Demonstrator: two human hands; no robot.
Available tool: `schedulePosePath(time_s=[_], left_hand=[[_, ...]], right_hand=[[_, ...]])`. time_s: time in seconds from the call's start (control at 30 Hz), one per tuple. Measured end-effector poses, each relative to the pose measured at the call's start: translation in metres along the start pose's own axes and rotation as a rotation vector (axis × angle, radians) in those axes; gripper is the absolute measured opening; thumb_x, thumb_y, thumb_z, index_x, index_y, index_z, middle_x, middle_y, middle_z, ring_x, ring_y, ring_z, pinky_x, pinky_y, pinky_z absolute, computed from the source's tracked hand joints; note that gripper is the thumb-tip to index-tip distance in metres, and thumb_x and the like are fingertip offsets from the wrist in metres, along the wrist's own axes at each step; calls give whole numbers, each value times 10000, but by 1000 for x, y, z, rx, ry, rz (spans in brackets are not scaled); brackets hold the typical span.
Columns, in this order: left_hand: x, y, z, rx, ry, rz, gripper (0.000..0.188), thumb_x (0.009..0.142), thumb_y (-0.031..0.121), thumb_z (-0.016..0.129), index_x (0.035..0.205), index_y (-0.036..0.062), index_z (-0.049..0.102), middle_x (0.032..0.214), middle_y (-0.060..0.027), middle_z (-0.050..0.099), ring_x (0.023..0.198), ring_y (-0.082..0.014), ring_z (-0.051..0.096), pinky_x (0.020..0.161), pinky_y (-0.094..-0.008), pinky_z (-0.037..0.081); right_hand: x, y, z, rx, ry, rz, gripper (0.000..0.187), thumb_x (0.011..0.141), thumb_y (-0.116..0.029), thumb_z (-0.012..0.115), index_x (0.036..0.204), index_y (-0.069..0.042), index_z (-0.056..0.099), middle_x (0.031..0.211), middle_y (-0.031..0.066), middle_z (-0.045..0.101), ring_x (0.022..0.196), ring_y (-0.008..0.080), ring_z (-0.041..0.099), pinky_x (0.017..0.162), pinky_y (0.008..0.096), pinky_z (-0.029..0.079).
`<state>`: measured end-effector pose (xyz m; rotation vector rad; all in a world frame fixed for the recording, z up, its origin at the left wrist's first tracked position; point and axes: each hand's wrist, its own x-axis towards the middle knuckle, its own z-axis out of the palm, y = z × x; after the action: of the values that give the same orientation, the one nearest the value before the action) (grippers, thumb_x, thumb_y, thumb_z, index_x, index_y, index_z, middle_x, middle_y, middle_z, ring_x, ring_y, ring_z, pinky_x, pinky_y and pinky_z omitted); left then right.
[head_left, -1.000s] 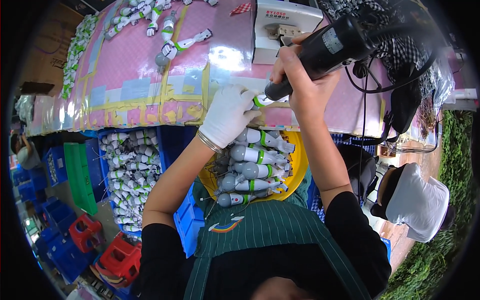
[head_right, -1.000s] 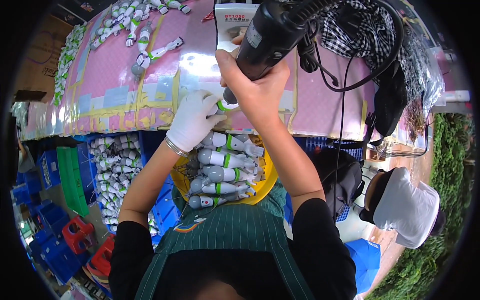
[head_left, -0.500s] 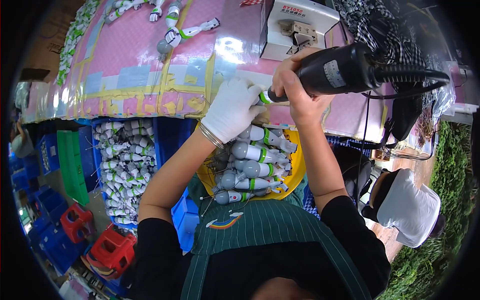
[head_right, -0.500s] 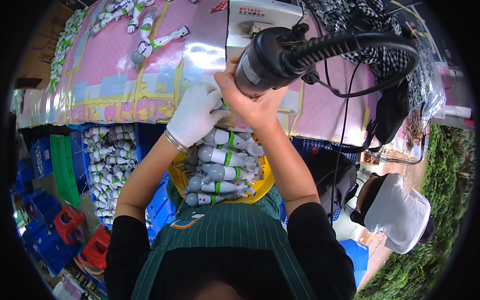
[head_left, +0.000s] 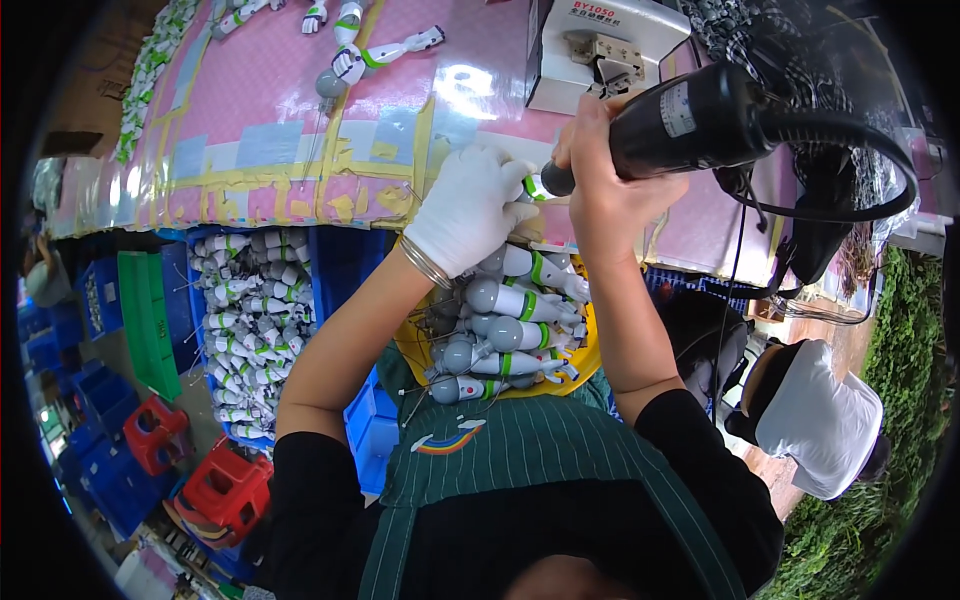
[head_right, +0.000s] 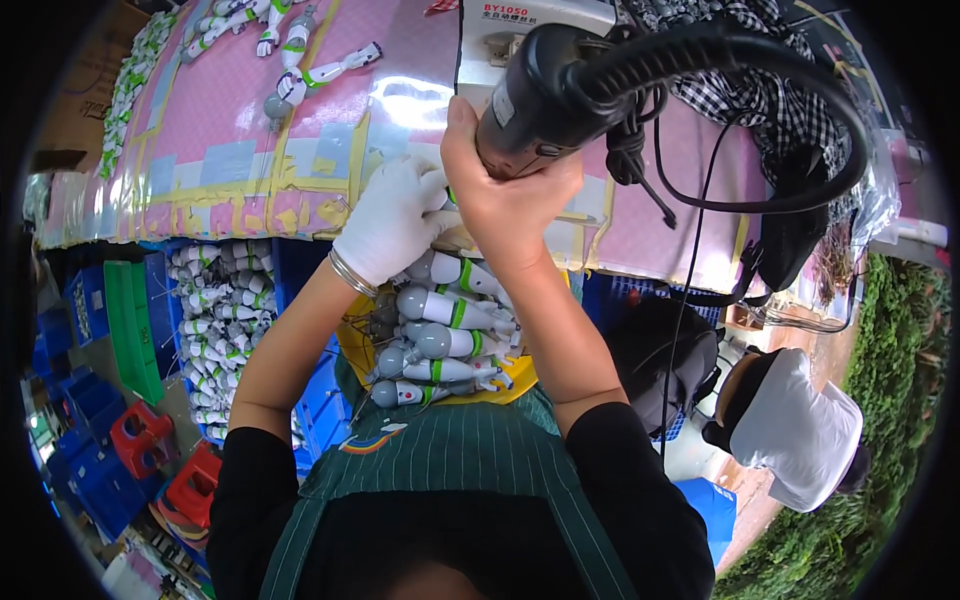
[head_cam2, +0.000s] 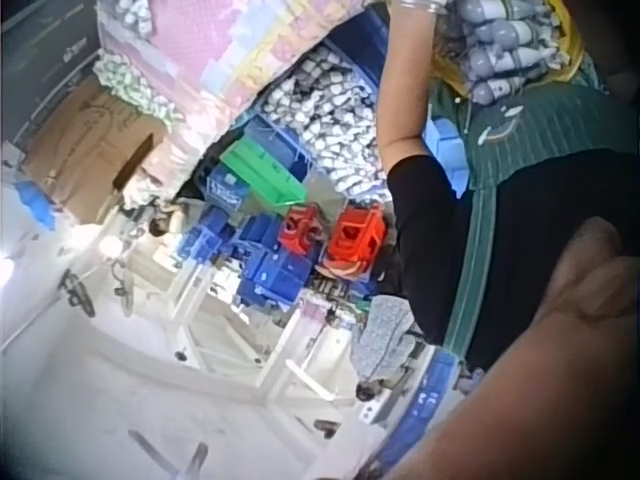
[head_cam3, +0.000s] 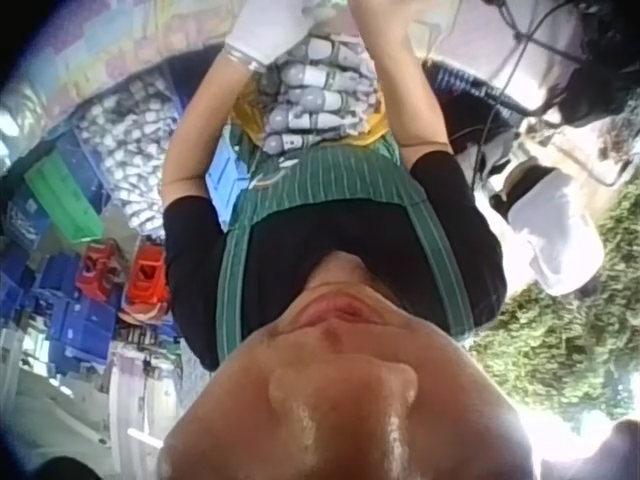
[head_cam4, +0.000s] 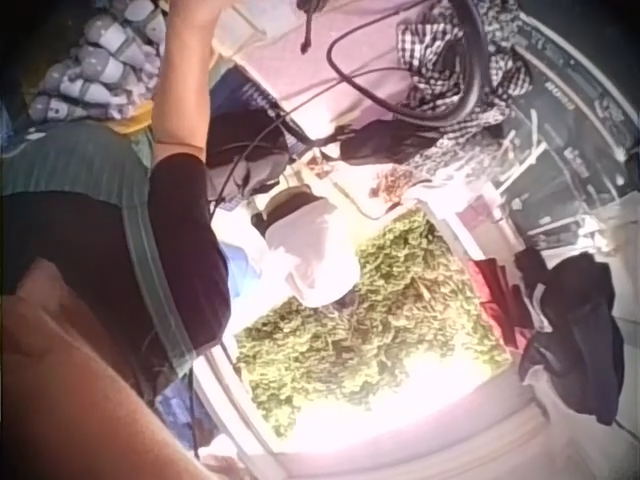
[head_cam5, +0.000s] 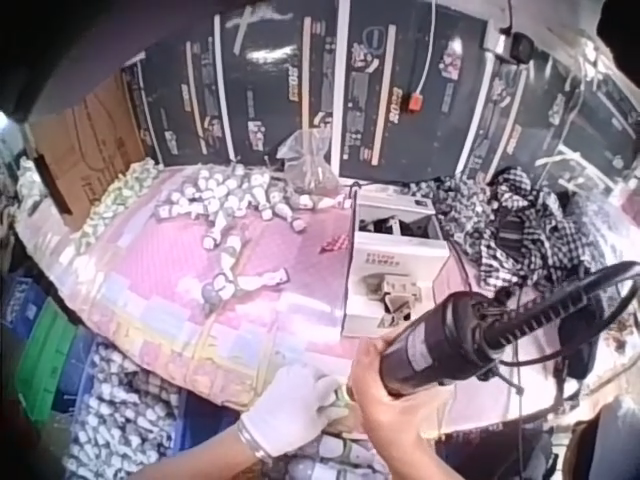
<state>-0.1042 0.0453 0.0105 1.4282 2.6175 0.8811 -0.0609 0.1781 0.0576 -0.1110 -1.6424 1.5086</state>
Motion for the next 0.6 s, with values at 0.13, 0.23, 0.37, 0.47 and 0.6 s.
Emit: schedulePosePath(time_s=[0.13,0.23,0.37,0.47,0.6], left_hand=[[-1,0,-4,14,-22,-18,363,768,250,745,1073,74,658,1011,-135,589,966,-326,559,846,-435,445],[-12,2,-13,-78,-17,-6,311,751,180,740,1015,60,629,875,-151,587,876,-374,561,793,-464,451],[-47,46,-41,-103,-273,210,406,767,242,738,1145,131,635,940,-101,593,908,-316,569,796,-444,451],[-83,76,-50,-101,-482,231,485,738,273,763,1187,167,612,950,-59,591,937,-265,576,796,-436,443],[-89,82,-60,-158,-466,172,520,712,346,774,1148,130,590,983,-70,606,910,-284,588,790,-426,448]], right_hand=[[3,-10,5,108,96,0,155,873,50,637,994,49,540,603,51,550,488,127,527,505,277,435],[18,-33,1,227,-94,180,204,857,28,641,1037,51,549,576,40,527,467,132,519,497,283,438],[66,-56,-23,258,-17,-53,256,861,-20,644,1079,58,536,566,65,521,464,157,526,503,301,464],[104,-42,-28,261,-7,-191,224,859,-46,686,1019,34,551,608,76,562,492,156,559,513,289,469],[114,-28,-4,204,119,-107,192,864,-25,689,971,28,538,659,34,550,468,123,542,453,260,442]])
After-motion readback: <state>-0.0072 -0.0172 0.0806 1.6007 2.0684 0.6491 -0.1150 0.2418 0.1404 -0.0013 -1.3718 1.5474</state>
